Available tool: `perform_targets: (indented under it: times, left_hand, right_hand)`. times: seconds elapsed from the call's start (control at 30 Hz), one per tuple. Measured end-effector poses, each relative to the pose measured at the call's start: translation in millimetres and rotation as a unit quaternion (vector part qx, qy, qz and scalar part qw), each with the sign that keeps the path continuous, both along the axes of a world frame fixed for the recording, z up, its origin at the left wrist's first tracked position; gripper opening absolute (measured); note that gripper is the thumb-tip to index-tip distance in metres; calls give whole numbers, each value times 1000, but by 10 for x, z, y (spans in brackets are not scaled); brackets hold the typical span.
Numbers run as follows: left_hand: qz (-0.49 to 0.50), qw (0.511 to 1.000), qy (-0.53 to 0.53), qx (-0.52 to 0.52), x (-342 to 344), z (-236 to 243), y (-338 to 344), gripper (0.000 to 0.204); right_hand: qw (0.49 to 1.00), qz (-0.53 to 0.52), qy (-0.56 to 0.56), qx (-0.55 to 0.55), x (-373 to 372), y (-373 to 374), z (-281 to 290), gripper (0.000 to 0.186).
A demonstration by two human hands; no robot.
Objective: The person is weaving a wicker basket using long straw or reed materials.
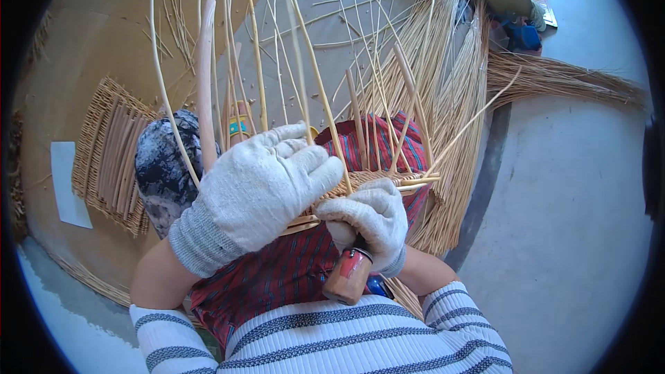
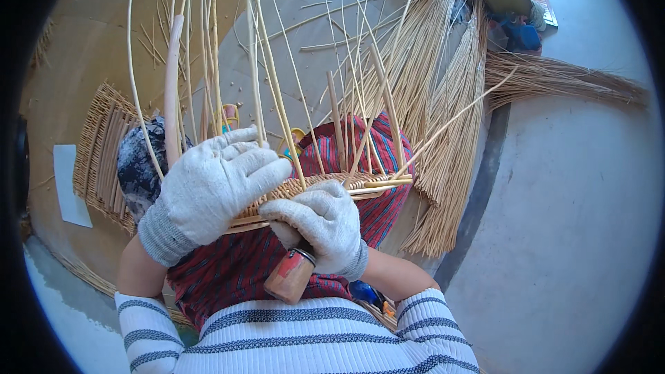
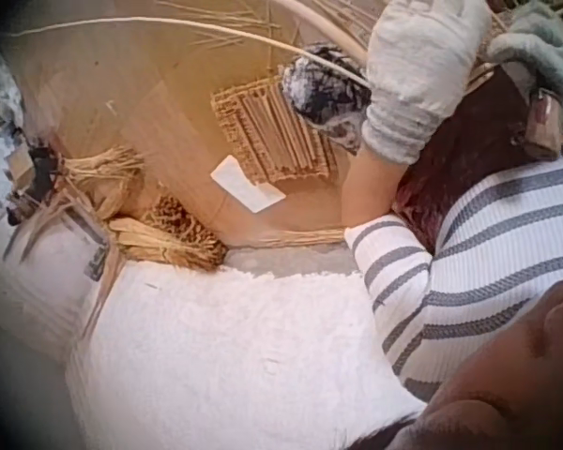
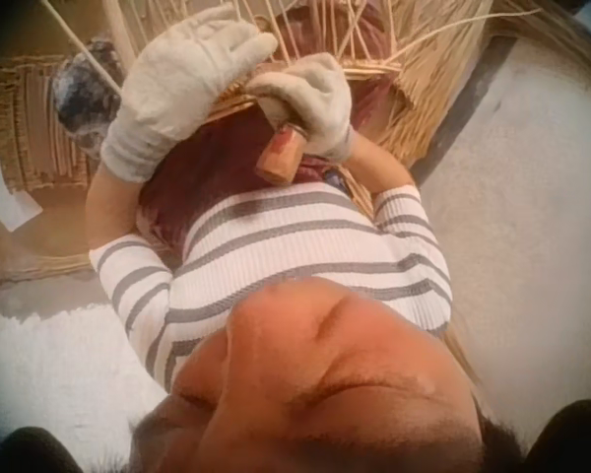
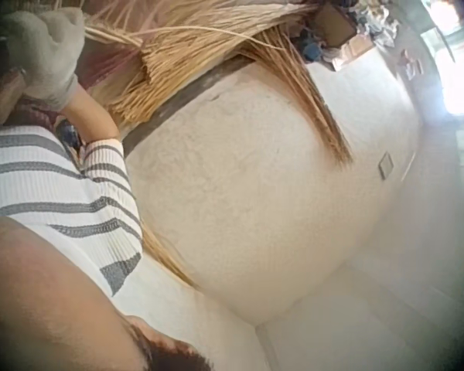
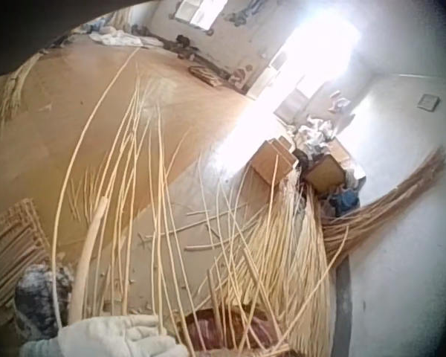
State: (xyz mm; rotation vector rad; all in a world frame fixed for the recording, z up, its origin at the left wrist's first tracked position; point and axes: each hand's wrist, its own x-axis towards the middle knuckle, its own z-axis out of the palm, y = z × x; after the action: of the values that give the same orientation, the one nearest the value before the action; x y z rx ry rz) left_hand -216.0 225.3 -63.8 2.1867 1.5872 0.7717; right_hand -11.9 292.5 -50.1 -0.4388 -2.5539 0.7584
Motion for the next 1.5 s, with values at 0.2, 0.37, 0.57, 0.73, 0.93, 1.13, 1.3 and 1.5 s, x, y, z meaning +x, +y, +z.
perform_targets:
  times: [0.2, 0.37, 0.57, 0.73, 0.93, 1.13, 1.3, 1.5]
  left_hand:
    - [-25, 997, -57, 41, 51, -102, 29, 39]
    - [-34, 993, -92, 60, 62, -156, 25, 40]
    - [-19, 994, -101, 40, 75, -187, 14, 40]
    - [-22, 995, -92, 37, 69, -173, 17, 36]
    - [98, 993, 58, 1, 83, -100, 22, 29]
    - [181, 977, 60, 96, 102, -135, -6, 28]
    - [162, 981, 96, 40, 81, -224, -51, 26]
    - [162, 977, 114, 80, 83, -241, -33, 21]
  right_hand:
    - [1000, 15, -20, -5, 45, -3, -54, 34]
    - [998, 41, -53, -14, 71, -4, -97, 33]
    - [997, 38, -68, -11, 31, 7, -37, 33]
    - [995, 44, -89, 16, -19, 10, 6, 30]
    - [993, 55, -99, 15, -79, 21, -37, 23]
    - [975, 132, -180, -18, -35, 147, 98, 40]
    - [972, 119, -164, -116, 77, 84, 354, 61]
    - [908, 13, 86, -410, -17, -139, 573, 54]
